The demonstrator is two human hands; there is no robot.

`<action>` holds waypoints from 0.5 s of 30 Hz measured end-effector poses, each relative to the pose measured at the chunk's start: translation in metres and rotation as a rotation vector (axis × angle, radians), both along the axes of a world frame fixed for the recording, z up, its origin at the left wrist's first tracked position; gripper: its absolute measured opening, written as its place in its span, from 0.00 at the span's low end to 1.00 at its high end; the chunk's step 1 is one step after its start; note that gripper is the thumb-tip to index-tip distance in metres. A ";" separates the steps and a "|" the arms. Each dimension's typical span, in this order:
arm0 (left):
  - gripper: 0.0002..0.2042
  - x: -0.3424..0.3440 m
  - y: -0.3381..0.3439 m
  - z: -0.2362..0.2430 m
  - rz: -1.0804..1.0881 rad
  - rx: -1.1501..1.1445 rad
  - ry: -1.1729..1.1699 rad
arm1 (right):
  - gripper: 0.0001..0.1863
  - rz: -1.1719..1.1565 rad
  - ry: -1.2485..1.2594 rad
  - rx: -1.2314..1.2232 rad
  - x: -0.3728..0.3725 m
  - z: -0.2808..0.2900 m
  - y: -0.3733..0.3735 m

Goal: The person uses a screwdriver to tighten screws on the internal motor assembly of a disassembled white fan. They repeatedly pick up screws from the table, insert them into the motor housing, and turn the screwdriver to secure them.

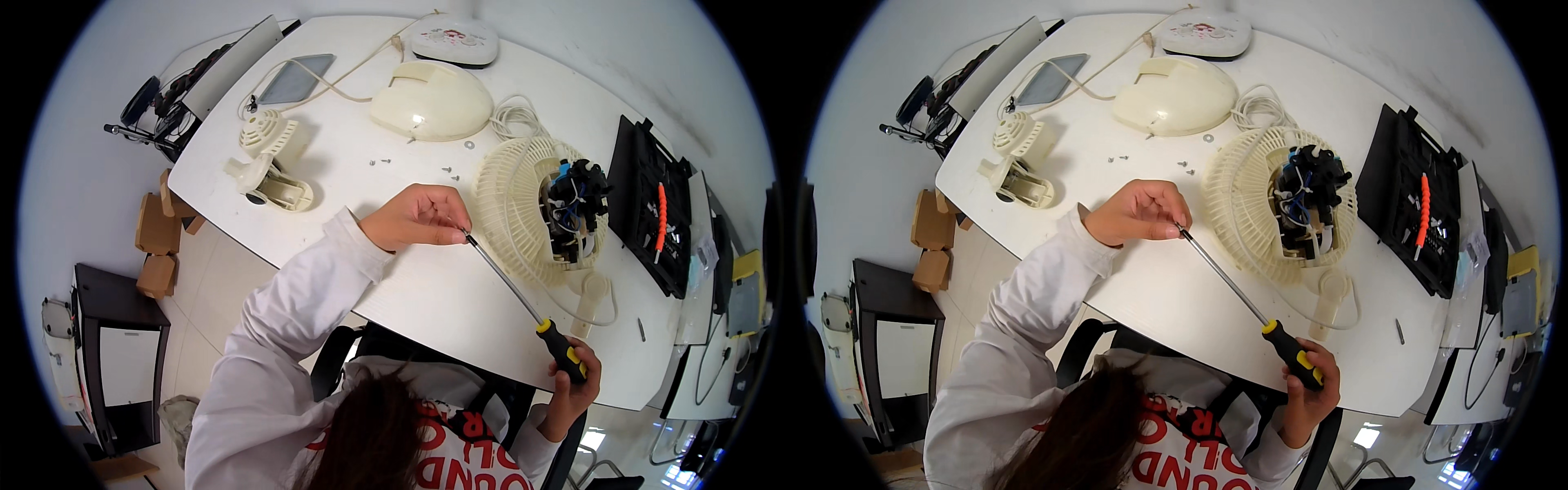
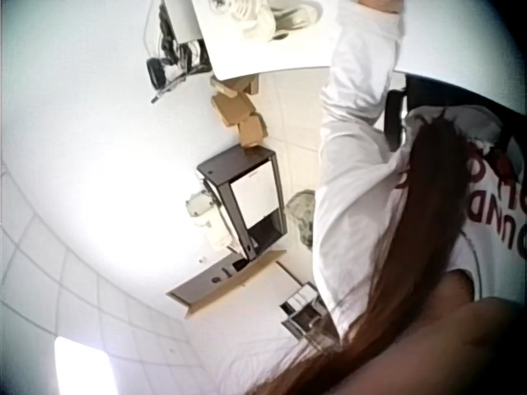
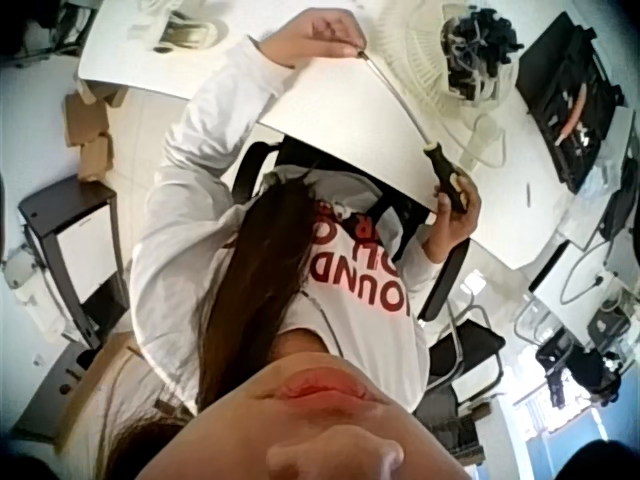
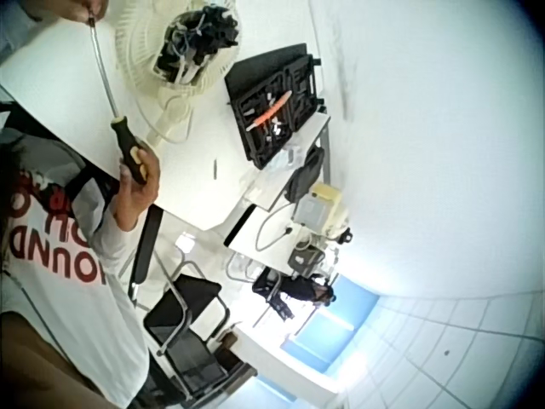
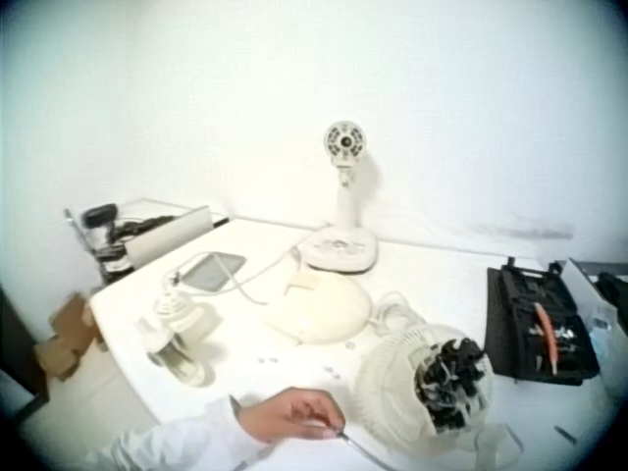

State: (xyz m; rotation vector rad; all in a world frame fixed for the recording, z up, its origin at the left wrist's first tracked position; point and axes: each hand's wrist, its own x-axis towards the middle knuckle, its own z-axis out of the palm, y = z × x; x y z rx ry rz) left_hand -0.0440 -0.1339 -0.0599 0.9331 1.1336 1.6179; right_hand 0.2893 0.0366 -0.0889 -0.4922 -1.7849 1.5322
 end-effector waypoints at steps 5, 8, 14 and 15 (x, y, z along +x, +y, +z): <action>0.08 -0.002 0.004 -0.012 0.010 0.039 -0.088 | 0.15 -0.036 -0.015 0.093 -0.003 -0.001 -0.007; 0.08 -0.002 0.006 -0.014 0.030 0.041 -0.140 | 0.13 -0.045 -0.078 0.156 -0.002 0.006 -0.013; 0.07 -0.002 0.004 -0.012 -0.117 -0.029 -0.139 | 0.26 -0.120 -0.004 0.109 0.009 0.020 -0.020; 0.07 -0.001 0.004 -0.012 -0.128 -0.035 -0.130 | 0.26 -0.120 0.010 0.120 0.011 0.023 -0.020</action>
